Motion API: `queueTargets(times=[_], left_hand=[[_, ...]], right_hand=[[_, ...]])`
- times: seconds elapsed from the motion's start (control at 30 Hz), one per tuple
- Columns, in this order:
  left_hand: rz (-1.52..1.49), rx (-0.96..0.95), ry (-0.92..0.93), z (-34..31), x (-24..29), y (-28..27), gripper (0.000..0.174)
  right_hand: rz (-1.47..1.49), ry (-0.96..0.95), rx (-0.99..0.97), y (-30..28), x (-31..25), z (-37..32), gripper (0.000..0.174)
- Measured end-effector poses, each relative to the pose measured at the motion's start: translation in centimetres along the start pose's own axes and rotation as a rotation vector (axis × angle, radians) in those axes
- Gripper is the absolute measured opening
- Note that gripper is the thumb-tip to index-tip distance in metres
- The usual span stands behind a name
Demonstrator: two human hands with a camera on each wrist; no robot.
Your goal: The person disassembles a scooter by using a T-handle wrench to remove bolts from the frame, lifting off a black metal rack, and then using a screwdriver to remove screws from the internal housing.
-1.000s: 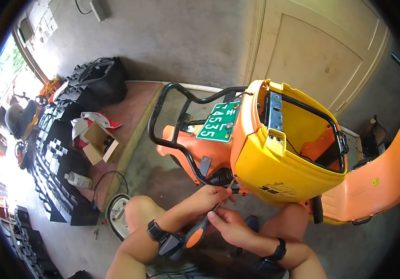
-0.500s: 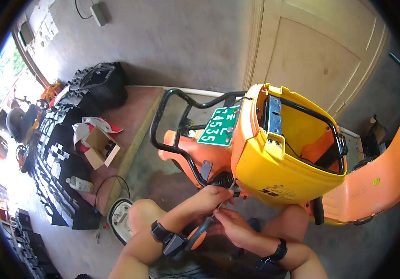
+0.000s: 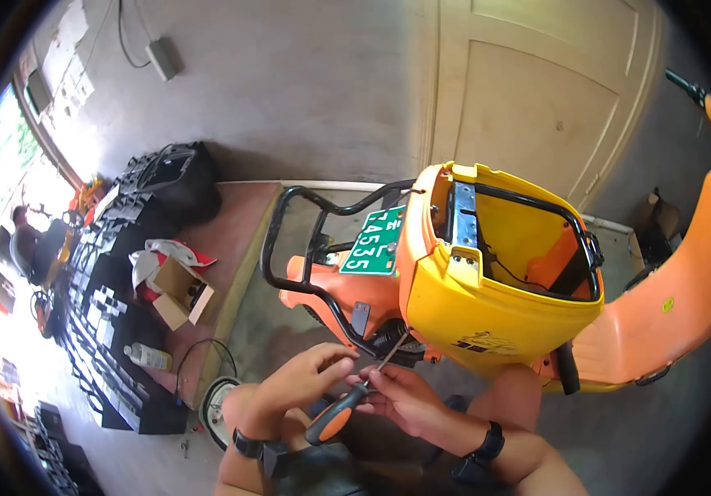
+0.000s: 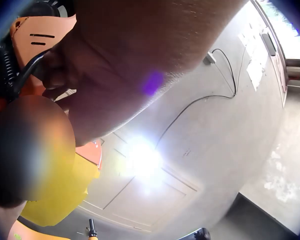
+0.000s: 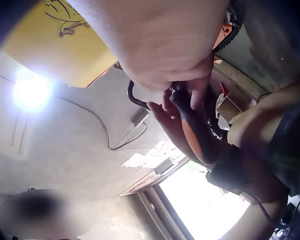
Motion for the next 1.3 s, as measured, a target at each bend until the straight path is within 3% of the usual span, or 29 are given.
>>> queueTargets(times=[0.07,0.13,0.23,0.3,0.4,0.43,0.47,0.57,0.73,0.83,0.93,1.0,1.2,1.3], left_hand=[[0.007,-0.123,-0.097,-1.8,-0.3,0.6,0.039],[-0.259,-0.137,-0.024,-2.6,-0.2,1.3,0.040],[-0.206,-0.207,-0.124,-3.8,-0.9,1.0,0.043],[-0.398,-0.315,-0.150,-4.2,-1.5,1.6,0.046],[-0.422,-0.307,-0.084,-3.5,-1.6,1.8,0.046],[-0.396,-0.321,-0.105,-3.3,-1.7,1.9,0.057],[-0.396,-0.318,-0.104,-3.0,-1.5,1.8,0.057],[-0.428,-0.406,-0.195,-2.5,-1.2,2.5,0.053],[-0.516,-0.346,-0.189,-2.0,-0.6,3.7,0.045],[-0.633,-0.343,-0.204,-1.9,-1.0,3.7,0.042],[-0.662,-0.352,-0.204,-1.8,-0.8,3.8,0.041],[-0.708,-0.310,-0.222,-1.8,-0.7,3.9,0.045],[-0.835,-0.335,-0.214,-1.4,-0.5,4.3,0.030],[-0.621,-0.327,-0.230,-0.7,-1.4,4.6,0.024]], right_hand=[[0.021,-0.061,-0.017,0.3,0.0,0.4,0.029],[-0.003,-0.099,0.027,0.0,0.1,0.7,0.029],[-0.082,-0.143,0.078,-0.7,0.1,1.0,0.030],[-0.121,-0.179,0.105,-0.2,-0.7,0.9,0.033],[-0.194,-0.171,0.122,-0.5,-0.9,1.1,0.033],[-0.198,-0.171,0.119,-0.3,-1.0,1.1,0.033],[-0.249,-0.168,0.146,-0.3,-1.3,1.1,0.034],[-0.340,-0.189,0.179,-0.1,-1.7,1.1,0.033],[-0.463,-0.219,0.219,-0.6,-2.5,1.3,0.036],[-0.602,-0.146,0.135,-1.0,-2.5,1.5,0.035],[-0.407,-0.266,0.149,-2.2,-2.8,1.9,0.029],[0.118,-0.254,0.115,-1.8,-3.0,1.6,0.023],[0.118,-0.177,0.064,-2.1,-3.1,1.5,0.022],[0.050,-0.171,0.128,-2.8,-3.0,1.6,0.021]])
Point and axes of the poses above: each hand's wrist, its own z-axis towards the middle knuckle, its own y-axis out of the palm, x = y × z, the point moved 8 cm from there along z, towards the middle knuckle, and after that the axes turned 5 degrees about z, right-handed, at the moved point
